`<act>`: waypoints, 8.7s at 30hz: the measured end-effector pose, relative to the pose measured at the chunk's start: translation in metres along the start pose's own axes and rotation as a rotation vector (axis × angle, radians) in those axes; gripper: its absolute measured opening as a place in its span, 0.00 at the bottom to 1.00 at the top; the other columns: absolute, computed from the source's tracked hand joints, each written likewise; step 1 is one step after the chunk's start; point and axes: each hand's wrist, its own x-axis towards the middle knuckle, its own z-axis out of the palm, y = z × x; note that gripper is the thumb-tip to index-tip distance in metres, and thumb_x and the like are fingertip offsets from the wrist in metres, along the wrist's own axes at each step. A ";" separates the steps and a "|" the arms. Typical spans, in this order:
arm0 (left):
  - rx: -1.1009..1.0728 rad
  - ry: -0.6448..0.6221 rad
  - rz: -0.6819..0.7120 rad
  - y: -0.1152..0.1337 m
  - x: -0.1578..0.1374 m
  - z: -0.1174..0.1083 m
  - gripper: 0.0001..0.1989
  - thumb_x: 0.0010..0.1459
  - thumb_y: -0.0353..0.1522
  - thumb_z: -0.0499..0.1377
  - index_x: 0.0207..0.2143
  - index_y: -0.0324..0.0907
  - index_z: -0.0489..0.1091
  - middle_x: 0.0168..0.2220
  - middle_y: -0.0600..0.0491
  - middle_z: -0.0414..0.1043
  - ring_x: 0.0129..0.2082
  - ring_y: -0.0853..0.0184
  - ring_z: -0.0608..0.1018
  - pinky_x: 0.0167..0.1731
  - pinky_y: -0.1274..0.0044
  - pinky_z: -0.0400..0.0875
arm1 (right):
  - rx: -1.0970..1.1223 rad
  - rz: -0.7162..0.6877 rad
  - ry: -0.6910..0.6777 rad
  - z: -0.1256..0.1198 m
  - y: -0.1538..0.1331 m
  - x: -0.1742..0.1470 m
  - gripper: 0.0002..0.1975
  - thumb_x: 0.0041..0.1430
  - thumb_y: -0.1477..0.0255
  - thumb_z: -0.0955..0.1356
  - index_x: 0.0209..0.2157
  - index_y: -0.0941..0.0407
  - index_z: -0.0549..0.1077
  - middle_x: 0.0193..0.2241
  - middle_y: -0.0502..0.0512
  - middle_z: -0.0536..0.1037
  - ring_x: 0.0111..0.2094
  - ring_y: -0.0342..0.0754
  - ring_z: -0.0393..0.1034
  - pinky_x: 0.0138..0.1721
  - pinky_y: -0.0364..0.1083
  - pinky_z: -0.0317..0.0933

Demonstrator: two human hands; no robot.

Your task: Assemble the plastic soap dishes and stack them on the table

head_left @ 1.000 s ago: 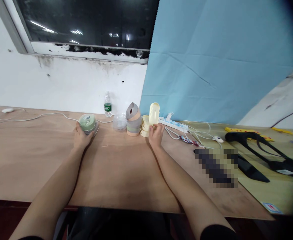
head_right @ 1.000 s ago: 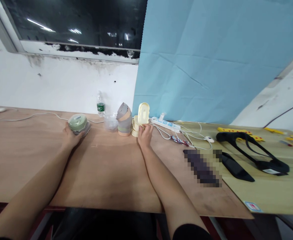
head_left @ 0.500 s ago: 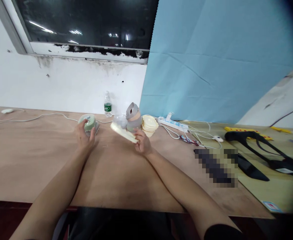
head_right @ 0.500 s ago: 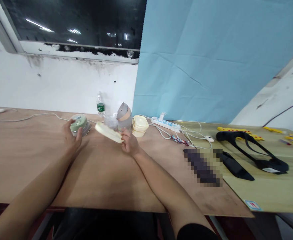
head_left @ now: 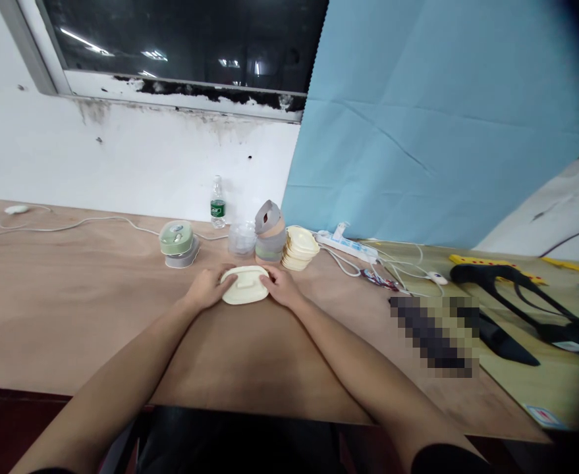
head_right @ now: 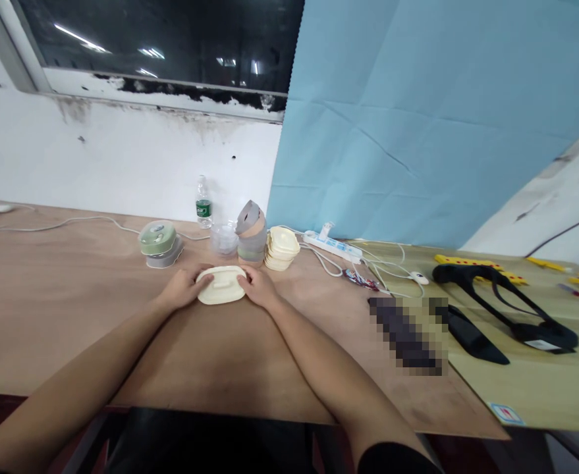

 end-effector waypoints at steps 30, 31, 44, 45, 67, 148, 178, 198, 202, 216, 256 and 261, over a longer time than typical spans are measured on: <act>0.008 -0.342 0.124 0.004 -0.006 0.006 0.48 0.35 0.54 0.67 0.59 0.46 0.61 0.56 0.44 0.59 0.53 0.53 0.69 0.54 0.65 0.62 | -0.573 -0.243 0.293 -0.053 -0.028 0.093 0.12 0.57 0.69 0.67 0.43 0.55 0.74 0.52 0.63 0.65 0.50 0.59 0.58 0.53 0.60 0.53; 0.007 -0.343 0.130 0.005 -0.006 0.007 0.48 0.35 0.54 0.66 0.59 0.46 0.61 0.57 0.44 0.58 0.53 0.53 0.69 0.54 0.65 0.62 | -0.566 -0.254 0.292 -0.054 -0.027 0.093 0.10 0.58 0.70 0.66 0.41 0.55 0.75 0.51 0.62 0.66 0.49 0.58 0.59 0.52 0.59 0.54; -0.058 0.007 0.113 0.008 -0.005 0.004 0.46 0.53 0.46 0.59 0.66 0.43 0.37 0.55 0.42 0.62 0.38 0.63 0.73 0.42 0.68 0.69 | -0.180 -0.608 0.379 -0.047 -0.013 -0.012 0.08 0.62 0.65 0.61 0.36 0.52 0.69 0.37 0.57 0.74 0.45 0.52 0.68 0.48 0.56 0.63; -0.066 0.026 0.124 0.008 -0.005 0.004 0.47 0.53 0.45 0.59 0.66 0.42 0.35 0.55 0.42 0.62 0.38 0.64 0.73 0.42 0.69 0.70 | -0.134 -0.647 0.302 -0.043 -0.006 -0.025 0.09 0.63 0.64 0.61 0.35 0.51 0.68 0.35 0.56 0.74 0.42 0.51 0.70 0.47 0.56 0.64; -0.033 0.116 0.033 0.024 -0.010 0.002 0.24 0.56 0.47 0.57 0.49 0.40 0.65 0.26 0.56 0.70 0.25 0.69 0.72 0.28 0.77 0.65 | 0.175 0.033 0.205 -0.028 -0.007 -0.045 0.18 0.57 0.55 0.65 0.35 0.57 0.69 0.25 0.50 0.69 0.26 0.43 0.62 0.27 0.42 0.58; 0.108 -0.337 -0.037 0.021 -0.005 0.004 0.23 0.63 0.46 0.44 0.47 0.45 0.71 0.42 0.49 0.76 0.41 0.59 0.76 0.39 0.73 0.67 | -0.320 0.252 -0.233 -0.034 -0.004 -0.035 0.31 0.61 0.49 0.56 0.18 0.57 0.67 0.18 0.51 0.69 0.21 0.41 0.57 0.24 0.43 0.39; 0.094 -0.324 0.029 0.019 -0.007 0.004 0.22 0.63 0.46 0.44 0.46 0.46 0.72 0.41 0.49 0.77 0.40 0.60 0.77 0.40 0.72 0.68 | -0.268 0.241 -0.155 -0.031 -0.002 -0.036 0.28 0.60 0.50 0.58 0.17 0.57 0.65 0.15 0.48 0.65 0.20 0.40 0.56 0.23 0.43 0.41; 0.128 -0.302 0.052 0.016 -0.006 0.010 0.23 0.63 0.45 0.43 0.46 0.45 0.71 0.43 0.49 0.77 0.42 0.60 0.77 0.41 0.73 0.67 | -0.658 0.050 0.073 -0.076 -0.048 0.060 0.21 0.59 0.64 0.64 0.54 0.52 0.67 0.43 0.57 0.77 0.39 0.51 0.70 0.37 0.45 0.58; 0.136 -0.290 0.045 0.013 -0.005 0.012 0.21 0.64 0.44 0.43 0.46 0.45 0.70 0.43 0.50 0.77 0.42 0.60 0.77 0.40 0.73 0.67 | -0.795 0.074 -0.054 -0.077 -0.050 0.075 0.23 0.60 0.61 0.63 0.56 0.52 0.65 0.44 0.59 0.76 0.40 0.54 0.71 0.36 0.46 0.57; 0.090 -0.171 -0.026 0.009 -0.005 0.015 0.24 0.62 0.46 0.47 0.53 0.42 0.65 0.38 0.48 0.75 0.37 0.61 0.77 0.36 0.73 0.68 | -0.175 -0.143 0.312 -0.064 -0.051 0.021 0.08 0.64 0.67 0.61 0.40 0.55 0.67 0.32 0.53 0.74 0.30 0.45 0.68 0.32 0.43 0.60; -0.048 0.151 0.081 0.033 -0.011 -0.001 0.26 0.61 0.38 0.50 0.60 0.42 0.56 0.48 0.48 0.72 0.41 0.65 0.76 0.42 0.72 0.71 | 0.168 -0.060 0.250 -0.031 -0.018 -0.055 0.26 0.57 0.49 0.60 0.47 0.56 0.64 0.27 0.52 0.68 0.24 0.45 0.63 0.26 0.45 0.59; -0.017 0.175 0.063 0.034 -0.012 -0.004 0.22 0.60 0.41 0.51 0.54 0.42 0.63 0.45 0.49 0.73 0.36 0.66 0.76 0.36 0.77 0.70 | 0.143 0.020 0.232 -0.034 -0.020 -0.052 0.24 0.56 0.51 0.63 0.45 0.56 0.66 0.27 0.52 0.70 0.27 0.46 0.63 0.30 0.45 0.60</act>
